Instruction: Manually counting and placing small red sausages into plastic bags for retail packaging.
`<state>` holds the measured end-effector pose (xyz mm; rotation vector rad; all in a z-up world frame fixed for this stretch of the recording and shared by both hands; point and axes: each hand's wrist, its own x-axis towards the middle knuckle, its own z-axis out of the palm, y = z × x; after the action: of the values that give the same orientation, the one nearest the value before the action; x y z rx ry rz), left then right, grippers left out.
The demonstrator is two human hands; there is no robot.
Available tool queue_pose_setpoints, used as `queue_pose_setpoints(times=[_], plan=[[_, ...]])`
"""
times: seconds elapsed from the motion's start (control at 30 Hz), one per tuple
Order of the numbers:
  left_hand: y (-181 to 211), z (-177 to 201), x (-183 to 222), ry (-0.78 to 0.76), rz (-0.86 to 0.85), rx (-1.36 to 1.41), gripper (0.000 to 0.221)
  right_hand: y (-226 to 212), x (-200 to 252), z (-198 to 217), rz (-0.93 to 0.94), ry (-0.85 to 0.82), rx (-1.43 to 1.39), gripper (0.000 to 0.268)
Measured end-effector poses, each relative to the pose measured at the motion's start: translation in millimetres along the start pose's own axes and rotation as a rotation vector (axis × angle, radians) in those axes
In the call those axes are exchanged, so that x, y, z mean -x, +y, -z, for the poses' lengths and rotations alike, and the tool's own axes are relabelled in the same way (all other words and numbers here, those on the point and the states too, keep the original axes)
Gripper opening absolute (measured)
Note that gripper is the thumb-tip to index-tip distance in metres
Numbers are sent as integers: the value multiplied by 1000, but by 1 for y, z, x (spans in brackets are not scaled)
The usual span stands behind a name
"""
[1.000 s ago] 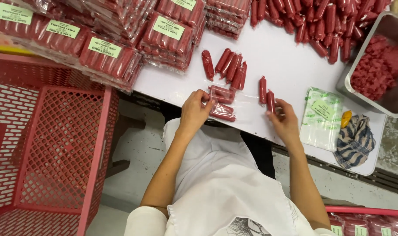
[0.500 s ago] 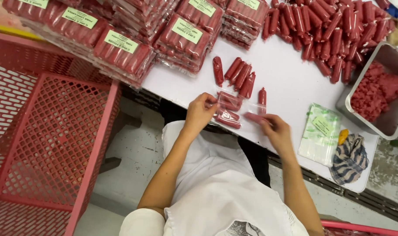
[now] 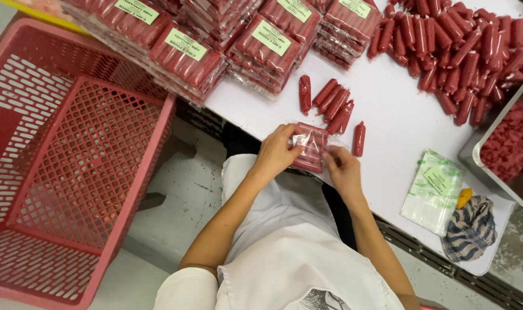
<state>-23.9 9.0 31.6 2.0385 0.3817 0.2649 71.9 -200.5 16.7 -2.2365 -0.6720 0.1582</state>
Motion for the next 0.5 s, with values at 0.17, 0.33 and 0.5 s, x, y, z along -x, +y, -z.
queue_pose_setpoints(times=[0.17, 0.33, 0.5], plan=[[28, -16, 9, 460, -400, 30, 39, -49, 31, 41, -151, -368, -139, 24], [36, -52, 41, 452, -551, -243, 66, -10, 40, 52, 43, -175, 487, 38], [24, -82, 27, 536, -595, -547, 31, -9, -14, 2, 556, 61, 506, 68]])
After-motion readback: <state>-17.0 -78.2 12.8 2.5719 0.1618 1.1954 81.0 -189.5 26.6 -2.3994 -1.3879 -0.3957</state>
